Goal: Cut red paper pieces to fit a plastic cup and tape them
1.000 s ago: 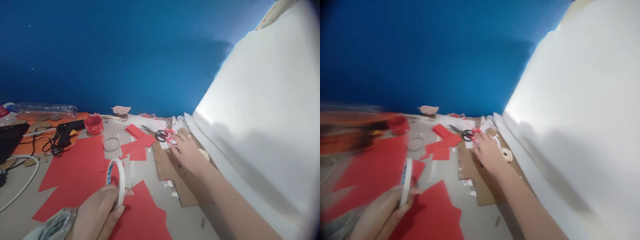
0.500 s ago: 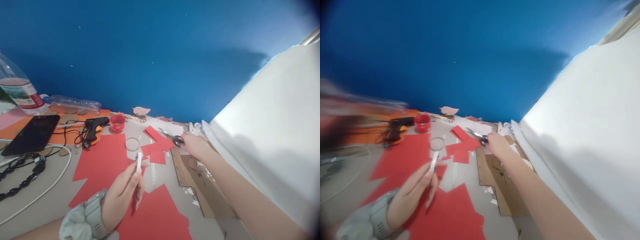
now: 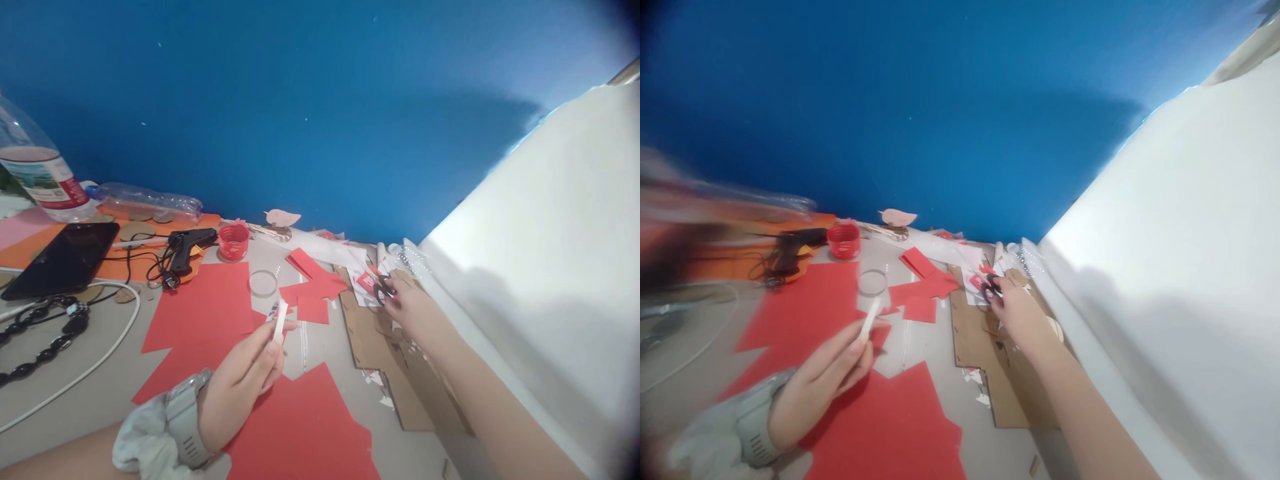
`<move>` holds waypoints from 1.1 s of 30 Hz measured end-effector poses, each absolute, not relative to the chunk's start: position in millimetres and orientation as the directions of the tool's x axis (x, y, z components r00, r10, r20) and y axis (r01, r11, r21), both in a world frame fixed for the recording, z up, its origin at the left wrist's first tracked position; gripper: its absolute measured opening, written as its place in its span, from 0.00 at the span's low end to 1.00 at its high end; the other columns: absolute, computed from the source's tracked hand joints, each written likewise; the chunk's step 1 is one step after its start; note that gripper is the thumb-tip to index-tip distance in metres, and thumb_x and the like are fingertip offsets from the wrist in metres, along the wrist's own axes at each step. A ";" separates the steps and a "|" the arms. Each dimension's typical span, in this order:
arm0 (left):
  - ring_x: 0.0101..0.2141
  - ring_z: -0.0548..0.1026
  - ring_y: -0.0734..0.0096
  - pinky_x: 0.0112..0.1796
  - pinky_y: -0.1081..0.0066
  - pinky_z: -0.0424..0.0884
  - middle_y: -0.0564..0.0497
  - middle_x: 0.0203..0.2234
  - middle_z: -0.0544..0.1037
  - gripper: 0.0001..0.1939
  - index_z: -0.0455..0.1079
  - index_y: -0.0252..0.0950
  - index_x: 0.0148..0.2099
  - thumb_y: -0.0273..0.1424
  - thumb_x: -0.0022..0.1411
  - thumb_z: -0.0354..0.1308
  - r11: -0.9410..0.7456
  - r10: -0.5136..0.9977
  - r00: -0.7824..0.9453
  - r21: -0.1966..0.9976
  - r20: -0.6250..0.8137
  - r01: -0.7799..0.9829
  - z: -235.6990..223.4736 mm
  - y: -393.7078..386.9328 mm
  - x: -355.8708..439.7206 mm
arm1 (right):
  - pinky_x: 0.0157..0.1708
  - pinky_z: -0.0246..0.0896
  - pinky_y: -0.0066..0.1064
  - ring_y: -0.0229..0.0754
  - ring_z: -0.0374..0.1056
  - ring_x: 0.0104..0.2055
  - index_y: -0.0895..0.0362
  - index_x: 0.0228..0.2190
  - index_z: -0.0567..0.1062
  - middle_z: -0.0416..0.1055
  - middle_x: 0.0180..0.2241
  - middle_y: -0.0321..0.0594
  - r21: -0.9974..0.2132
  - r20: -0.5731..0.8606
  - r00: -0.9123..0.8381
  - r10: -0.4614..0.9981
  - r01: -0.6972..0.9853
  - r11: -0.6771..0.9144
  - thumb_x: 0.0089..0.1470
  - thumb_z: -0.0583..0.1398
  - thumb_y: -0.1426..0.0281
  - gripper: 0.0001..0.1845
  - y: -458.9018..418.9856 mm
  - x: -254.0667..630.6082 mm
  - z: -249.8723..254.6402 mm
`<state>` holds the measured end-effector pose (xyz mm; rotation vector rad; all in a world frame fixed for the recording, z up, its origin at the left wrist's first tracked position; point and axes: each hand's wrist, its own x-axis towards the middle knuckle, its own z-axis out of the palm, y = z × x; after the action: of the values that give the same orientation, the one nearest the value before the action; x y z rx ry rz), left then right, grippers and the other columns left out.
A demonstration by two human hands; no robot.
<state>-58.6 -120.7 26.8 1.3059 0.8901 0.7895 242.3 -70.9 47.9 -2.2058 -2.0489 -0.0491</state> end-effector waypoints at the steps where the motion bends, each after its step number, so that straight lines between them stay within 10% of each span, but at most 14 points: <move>1: 0.21 0.55 0.77 0.26 0.75 0.59 0.58 0.20 0.56 0.18 0.55 0.36 0.55 0.38 0.68 0.39 0.131 0.877 0.467 0.991 -0.115 -0.002 27.1 -121.2 -58.5 | 0.26 0.61 0.31 0.44 0.69 0.31 0.59 0.47 0.65 0.72 0.34 0.45 -0.114 0.115 0.083 0.990 0.991 -0.069 0.57 0.50 0.68 0.17 -79.4 237.8 48.6; 9: 0.21 0.56 0.76 0.24 0.74 0.58 0.57 0.20 0.58 0.18 0.59 0.37 0.52 0.40 0.66 0.40 0.050 0.843 0.535 0.998 -0.055 0.023 25.5 -131.1 -54.2 | 0.36 0.66 0.35 0.43 0.68 0.39 0.49 0.47 0.60 0.68 0.42 0.37 -0.603 -0.077 -0.158 0.984 0.794 0.081 0.50 0.57 0.69 0.21 -133.7 188.3 45.4; 21: 0.25 0.70 0.72 0.29 0.75 0.66 0.54 0.26 0.73 0.18 0.64 0.42 0.54 0.33 0.64 0.43 -0.242 0.851 0.525 0.891 0.005 0.383 24.1 -130.0 -55.1 | 0.26 0.56 0.29 0.40 0.62 0.32 0.48 0.39 0.62 0.65 0.34 0.33 -0.491 -0.153 -0.247 0.957 0.859 0.144 0.43 0.58 0.72 0.19 -137.2 174.0 54.3; 33: 0.29 0.72 0.71 0.38 0.74 0.69 0.54 0.24 0.73 0.12 0.68 0.37 0.43 0.32 0.63 0.45 -0.188 0.827 0.552 0.871 -0.110 0.454 32.2 -119.5 -52.5 | 0.31 0.57 0.32 0.42 0.63 0.37 0.49 0.37 0.62 0.65 0.38 0.33 -0.403 -0.153 -0.349 0.924 0.876 0.264 0.44 0.56 0.72 0.15 -134.8 178.9 53.3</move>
<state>-52.5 -119.5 32.2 1.8243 1.0531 0.4853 178.9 -134.8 53.3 -1.7221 -2.4061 0.6479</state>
